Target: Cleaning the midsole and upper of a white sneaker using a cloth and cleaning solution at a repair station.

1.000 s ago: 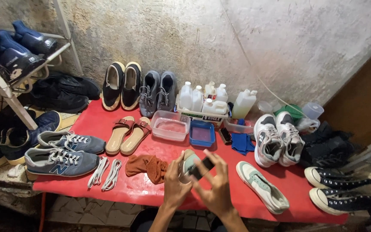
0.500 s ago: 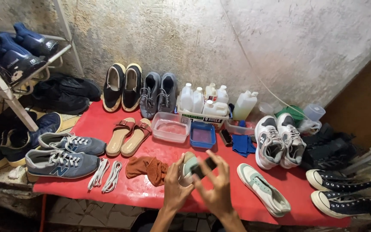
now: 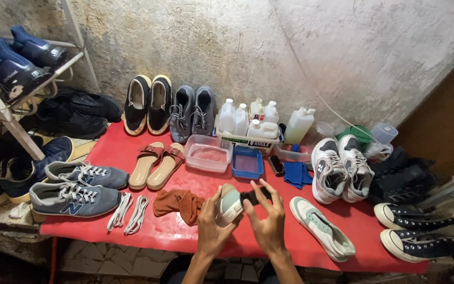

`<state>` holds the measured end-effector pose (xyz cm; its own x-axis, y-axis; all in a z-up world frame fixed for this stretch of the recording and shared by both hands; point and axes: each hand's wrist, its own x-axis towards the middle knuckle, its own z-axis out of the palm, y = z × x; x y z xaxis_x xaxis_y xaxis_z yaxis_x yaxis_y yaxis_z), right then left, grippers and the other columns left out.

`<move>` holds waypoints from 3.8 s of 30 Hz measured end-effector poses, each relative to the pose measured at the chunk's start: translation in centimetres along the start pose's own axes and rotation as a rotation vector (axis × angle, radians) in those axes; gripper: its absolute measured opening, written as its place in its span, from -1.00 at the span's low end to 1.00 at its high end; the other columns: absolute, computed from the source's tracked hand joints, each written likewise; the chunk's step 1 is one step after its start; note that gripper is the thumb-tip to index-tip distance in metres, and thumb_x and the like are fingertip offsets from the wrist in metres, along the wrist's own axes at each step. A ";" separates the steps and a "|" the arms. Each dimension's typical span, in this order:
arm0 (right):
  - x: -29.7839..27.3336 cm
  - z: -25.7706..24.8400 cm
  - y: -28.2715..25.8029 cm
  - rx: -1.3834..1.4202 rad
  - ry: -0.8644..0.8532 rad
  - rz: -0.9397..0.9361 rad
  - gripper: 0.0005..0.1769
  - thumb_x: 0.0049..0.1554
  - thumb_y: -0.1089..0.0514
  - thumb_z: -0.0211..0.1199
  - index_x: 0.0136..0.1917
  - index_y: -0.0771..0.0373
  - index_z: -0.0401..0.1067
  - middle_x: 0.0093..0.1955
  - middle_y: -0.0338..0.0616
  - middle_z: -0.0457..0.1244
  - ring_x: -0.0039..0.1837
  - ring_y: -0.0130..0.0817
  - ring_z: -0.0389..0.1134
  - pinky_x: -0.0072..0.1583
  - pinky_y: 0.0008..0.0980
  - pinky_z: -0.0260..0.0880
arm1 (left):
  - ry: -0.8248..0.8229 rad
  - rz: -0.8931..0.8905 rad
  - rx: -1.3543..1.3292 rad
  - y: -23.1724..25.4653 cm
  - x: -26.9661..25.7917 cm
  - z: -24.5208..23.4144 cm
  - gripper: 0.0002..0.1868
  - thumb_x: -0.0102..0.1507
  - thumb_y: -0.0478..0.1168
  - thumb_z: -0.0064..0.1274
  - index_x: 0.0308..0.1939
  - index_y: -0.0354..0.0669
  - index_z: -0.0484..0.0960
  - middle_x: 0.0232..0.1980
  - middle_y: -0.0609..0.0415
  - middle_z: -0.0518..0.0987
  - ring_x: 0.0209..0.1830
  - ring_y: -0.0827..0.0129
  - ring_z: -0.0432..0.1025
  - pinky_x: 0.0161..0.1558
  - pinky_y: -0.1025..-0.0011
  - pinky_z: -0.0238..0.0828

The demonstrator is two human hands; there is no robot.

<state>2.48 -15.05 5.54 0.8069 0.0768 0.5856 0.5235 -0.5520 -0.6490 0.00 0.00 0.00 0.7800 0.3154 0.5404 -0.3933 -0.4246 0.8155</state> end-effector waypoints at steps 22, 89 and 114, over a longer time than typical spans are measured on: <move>0.1 -0.7 -1.4 0.306 -0.091 0.273 -0.38 0.11 -0.13 0.22 0.40 0.06 0.44 0.45 -0.14 0.27 0.51 -0.25 0.25 0.41 -0.20 0.30 | -0.002 -0.013 -0.009 -0.1 0.0 -0.2 -0.08 0.06 0.04 0.40 0.43 -0.15 0.35 0.15 -0.07 0.61 0.13 0.18 0.53 0.04 0.32 0.53; -0.9 0.7 -0.2 0.163 0.043 -0.024 -0.48 0.19 -0.02 0.29 0.39 0.15 0.46 0.36 0.08 0.28 0.38 0.09 0.31 0.38 0.01 0.26 | 0.077 -0.001 0.018 2.2 0.1 -1.1 -0.10 -0.02 -0.09 0.48 0.37 -0.25 0.50 -0.22 -0.13 0.60 -0.25 0.01 0.57 -0.25 0.17 0.51; -0.5 -0.2 -0.2 0.019 0.013 -0.096 -0.44 0.20 -0.08 0.27 0.45 -0.01 0.42 0.40 -0.01 0.24 0.40 0.10 0.27 0.40 0.06 0.22 | 0.055 -0.006 0.004 0.9 0.1 -0.2 -0.09 -0.02 -0.06 0.48 0.38 -0.19 0.49 -0.19 -0.11 0.61 -0.22 -0.02 0.58 -0.23 0.12 0.55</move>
<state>1.94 -15.11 5.44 0.7491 0.1176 0.6520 0.6035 -0.5270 -0.5984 -0.42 -0.16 0.87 0.7542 0.3639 0.5465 -0.3869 -0.4262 0.8177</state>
